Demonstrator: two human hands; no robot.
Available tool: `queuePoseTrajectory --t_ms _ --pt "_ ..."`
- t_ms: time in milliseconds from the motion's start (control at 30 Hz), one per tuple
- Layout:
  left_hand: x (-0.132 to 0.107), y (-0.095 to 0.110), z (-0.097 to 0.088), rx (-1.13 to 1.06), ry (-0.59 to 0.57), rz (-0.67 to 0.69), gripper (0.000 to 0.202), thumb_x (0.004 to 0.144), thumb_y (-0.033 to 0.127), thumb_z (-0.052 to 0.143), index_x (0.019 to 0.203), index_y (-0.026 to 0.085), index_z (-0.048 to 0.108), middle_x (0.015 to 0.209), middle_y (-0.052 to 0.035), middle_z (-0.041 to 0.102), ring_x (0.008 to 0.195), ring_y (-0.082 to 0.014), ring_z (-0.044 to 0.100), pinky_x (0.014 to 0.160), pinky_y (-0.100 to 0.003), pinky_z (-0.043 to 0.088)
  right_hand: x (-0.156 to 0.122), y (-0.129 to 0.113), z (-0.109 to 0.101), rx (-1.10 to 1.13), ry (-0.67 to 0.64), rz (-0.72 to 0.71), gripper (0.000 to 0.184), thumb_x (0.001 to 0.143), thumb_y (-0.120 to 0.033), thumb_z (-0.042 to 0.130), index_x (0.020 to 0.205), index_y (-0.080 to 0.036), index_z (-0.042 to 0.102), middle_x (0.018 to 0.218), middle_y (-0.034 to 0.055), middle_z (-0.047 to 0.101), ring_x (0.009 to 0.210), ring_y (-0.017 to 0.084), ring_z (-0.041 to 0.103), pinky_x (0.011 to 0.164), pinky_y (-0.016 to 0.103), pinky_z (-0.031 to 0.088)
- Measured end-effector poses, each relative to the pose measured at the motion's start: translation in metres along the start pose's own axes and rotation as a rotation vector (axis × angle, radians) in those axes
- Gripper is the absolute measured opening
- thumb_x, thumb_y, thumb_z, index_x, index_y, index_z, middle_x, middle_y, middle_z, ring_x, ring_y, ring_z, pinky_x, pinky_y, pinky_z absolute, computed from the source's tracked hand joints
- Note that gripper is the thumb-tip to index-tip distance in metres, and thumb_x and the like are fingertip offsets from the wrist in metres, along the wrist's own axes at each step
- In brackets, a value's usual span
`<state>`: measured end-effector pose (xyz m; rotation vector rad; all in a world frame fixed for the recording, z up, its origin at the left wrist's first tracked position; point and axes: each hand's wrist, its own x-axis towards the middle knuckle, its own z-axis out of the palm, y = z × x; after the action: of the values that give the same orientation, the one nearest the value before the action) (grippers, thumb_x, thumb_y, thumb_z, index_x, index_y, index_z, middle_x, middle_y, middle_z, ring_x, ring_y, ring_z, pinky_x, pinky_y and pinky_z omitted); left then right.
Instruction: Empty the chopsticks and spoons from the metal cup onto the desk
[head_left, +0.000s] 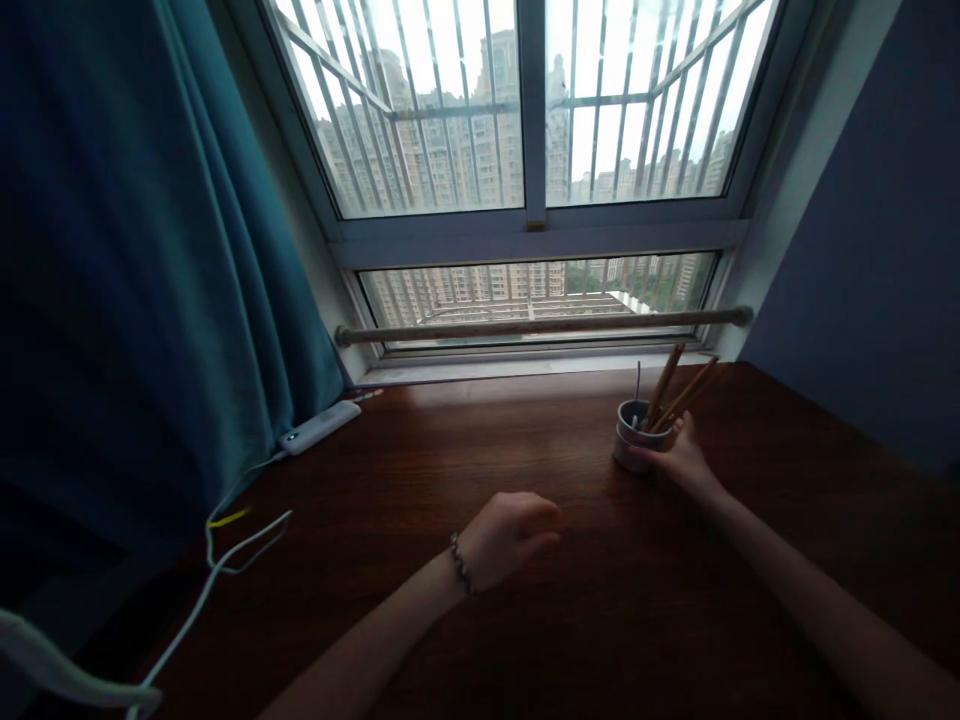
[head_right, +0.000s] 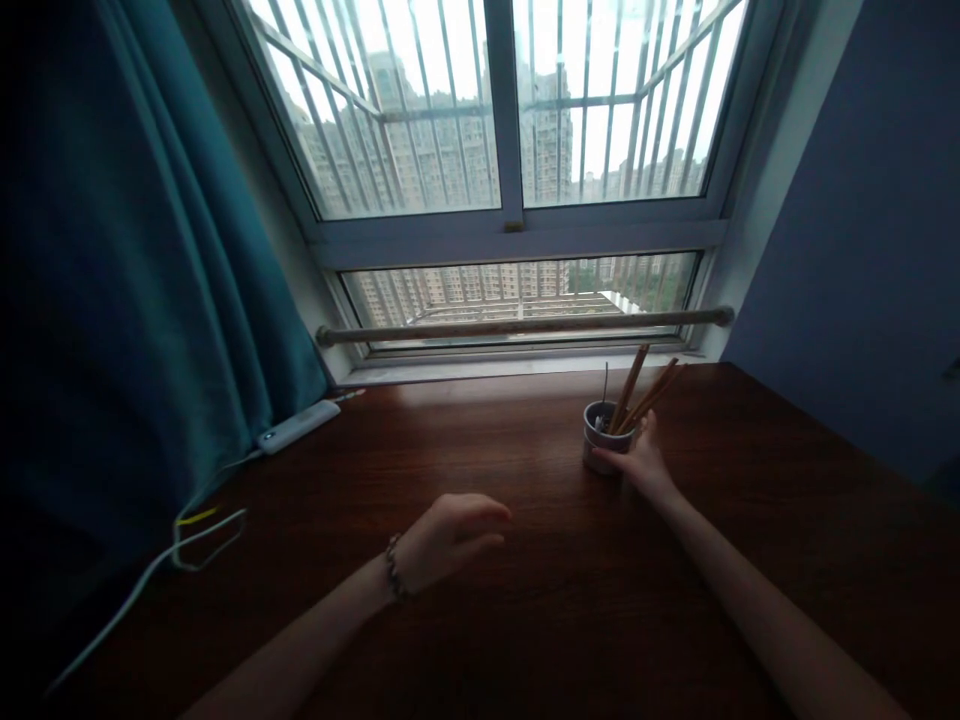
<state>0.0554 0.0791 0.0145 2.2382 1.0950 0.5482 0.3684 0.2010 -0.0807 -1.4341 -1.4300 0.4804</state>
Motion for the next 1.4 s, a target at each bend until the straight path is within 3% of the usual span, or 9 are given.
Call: queuePoseTrajectory --t_ms 133,267,467,600,733,867,933,1200,1400 --pt "0.04 0.0 0.002 0.086 0.072 -0.031 0.045 0.069 0.033 0.065 0.109 0.013 0.057 0.112 -0.0081 0.057 0.104 -0.0205 0.052 0.093 -0.032 0.04 0.008 -0.007 0.014 0.036 0.016 0.026 0.087 0.046 -0.047 0.075 0.116 -0.012 0.038 0.11 0.0111 0.052 0.1 0.022 0.052 0.09 0.035 0.041" --pt "0.061 -0.005 -0.004 0.096 0.134 -0.083 0.061 0.062 0.035 0.071 0.113 0.007 0.053 0.117 -0.0135 0.053 0.108 -0.0252 0.049 0.096 -0.037 0.038 0.005 -0.042 0.027 0.046 0.058 0.088 0.076 0.045 -0.046 0.075 0.109 -0.014 0.047 0.102 0.0084 0.056 0.092 0.021 0.055 0.081 0.033 0.044" --pt "0.062 -0.015 -0.029 0.04 0.3 -0.143 0.072 0.063 0.043 0.069 0.121 0.007 0.044 0.125 -0.0153 0.046 0.116 -0.0245 0.044 0.1 -0.038 0.035 -0.016 -0.125 0.059 0.169 -0.126 0.022 0.073 0.044 -0.046 0.077 0.105 -0.015 0.049 0.097 0.005 0.058 0.089 0.018 0.056 0.079 0.028 0.045" --pt "0.053 -0.019 -0.042 -0.044 0.339 -0.068 0.079 0.059 0.038 0.073 0.124 0.013 0.037 0.127 -0.0123 0.044 0.118 -0.0221 0.041 0.102 -0.036 0.032 -0.035 -0.157 0.081 0.287 -0.279 -0.049 0.069 0.047 -0.044 0.077 0.103 -0.015 0.049 0.097 0.0039 0.058 0.089 0.016 0.056 0.077 0.025 0.045" --pt "0.041 -0.024 -0.058 -0.177 0.308 -0.127 0.102 0.047 0.036 0.079 0.128 0.009 0.024 0.133 -0.0185 0.033 0.124 -0.027 0.032 0.105 -0.04 0.026 -0.049 -0.16 0.1 0.414 -0.436 -0.098 0.074 0.047 -0.04 0.078 0.109 -0.015 0.046 0.102 0.0058 0.057 0.091 0.017 0.056 0.079 0.026 0.046" --pt "0.032 -0.023 -0.074 -0.425 0.064 -0.065 0.091 0.049 0.027 0.079 0.123 0.012 0.027 0.122 -0.0154 0.045 0.113 -0.0256 0.045 0.098 -0.039 0.035 -0.056 -0.151 0.112 0.54 -0.597 -0.187 0.082 0.049 -0.035 0.079 0.119 -0.017 0.039 0.11 0.0071 0.053 0.098 0.018 0.054 0.085 0.028 0.045" --pt "0.031 -0.023 -0.078 -0.474 0.016 -0.063 0.083 0.048 0.024 0.079 0.116 0.012 0.032 0.114 -0.0128 0.05 0.107 -0.0241 0.049 0.093 -0.037 0.039 -0.057 -0.149 0.114 0.564 -0.62 -0.179 0.085 0.049 -0.033 0.079 0.119 -0.017 0.036 0.112 0.008 0.052 0.099 0.018 0.053 0.085 0.029 0.046" --pt "0.04 -0.043 -0.074 -0.301 0.203 -0.188 0.073 0.046 0.036 0.079 0.104 0.011 0.042 0.102 -0.0099 0.057 0.093 -0.0227 0.055 0.08 -0.034 0.045 -0.052 -0.149 0.113 0.69 -0.707 -0.071 0.082 0.052 -0.028 0.078 0.116 -0.017 0.027 0.119 0.0104 0.045 0.107 0.018 0.05 0.092 0.032 0.043" --pt "0.035 -0.037 -0.087 -0.168 0.501 -0.306 0.071 0.048 0.041 0.077 0.102 0.011 0.041 0.106 -0.0128 0.055 0.097 -0.0241 0.054 0.084 -0.036 0.043 -0.046 -0.14 0.104 0.438 -0.644 0.031 0.086 0.054 -0.04 0.074 0.122 -0.017 0.028 0.122 0.0122 0.042 0.107 0.018 0.047 0.093 0.036 0.041"
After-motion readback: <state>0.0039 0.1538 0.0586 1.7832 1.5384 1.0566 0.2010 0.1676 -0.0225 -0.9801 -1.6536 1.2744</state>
